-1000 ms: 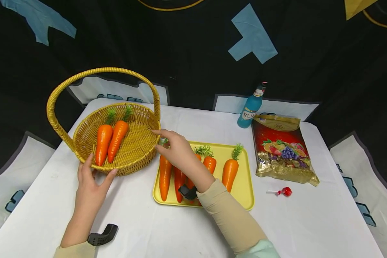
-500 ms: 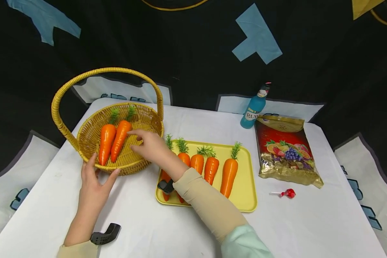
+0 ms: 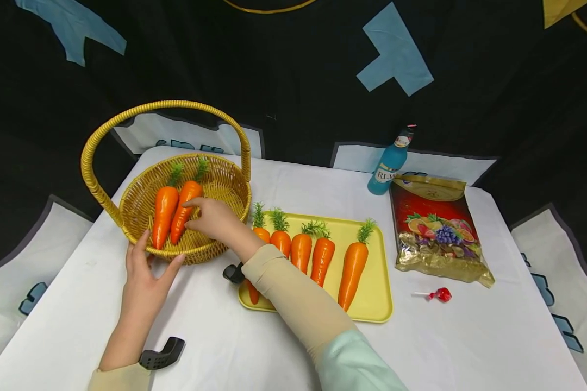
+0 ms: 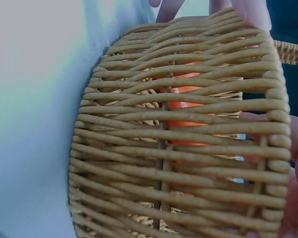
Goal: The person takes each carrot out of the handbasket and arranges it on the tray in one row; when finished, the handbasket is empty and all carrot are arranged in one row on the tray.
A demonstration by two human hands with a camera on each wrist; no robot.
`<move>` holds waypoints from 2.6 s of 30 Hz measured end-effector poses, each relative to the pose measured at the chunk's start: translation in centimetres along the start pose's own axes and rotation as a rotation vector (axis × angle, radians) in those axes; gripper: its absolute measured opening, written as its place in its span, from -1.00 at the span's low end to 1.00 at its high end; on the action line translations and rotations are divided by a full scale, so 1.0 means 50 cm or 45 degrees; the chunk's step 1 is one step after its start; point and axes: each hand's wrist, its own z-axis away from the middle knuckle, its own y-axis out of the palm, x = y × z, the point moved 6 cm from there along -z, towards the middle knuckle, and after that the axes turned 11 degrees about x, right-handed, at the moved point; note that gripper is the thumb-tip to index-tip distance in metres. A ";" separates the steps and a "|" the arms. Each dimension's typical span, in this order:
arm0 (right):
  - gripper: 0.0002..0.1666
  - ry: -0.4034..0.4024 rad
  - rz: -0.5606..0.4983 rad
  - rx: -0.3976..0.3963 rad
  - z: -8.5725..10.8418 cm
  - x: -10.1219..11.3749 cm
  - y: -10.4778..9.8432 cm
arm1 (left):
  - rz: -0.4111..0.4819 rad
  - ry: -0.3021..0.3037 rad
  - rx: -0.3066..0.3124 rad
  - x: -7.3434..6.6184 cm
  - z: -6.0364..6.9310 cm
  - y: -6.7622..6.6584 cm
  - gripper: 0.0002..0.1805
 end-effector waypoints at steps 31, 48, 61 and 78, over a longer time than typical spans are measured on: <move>-0.43 0.185 -0.421 -0.034 -0.095 -0.022 0.031 | -0.006 -0.006 -0.003 0.000 0.003 0.001 0.00; -0.45 0.174 -0.355 -0.034 -0.106 -0.009 0.034 | -0.004 0.020 -0.012 -0.008 0.003 0.005 -0.01; -0.60 0.114 -0.499 -0.151 -0.091 -0.009 0.023 | -0.009 0.010 -0.016 -0.003 0.001 0.005 -0.01; -0.59 -0.108 -0.668 -0.215 -0.032 -0.001 -0.021 | -0.011 -0.013 0.001 -0.002 -0.001 0.002 0.01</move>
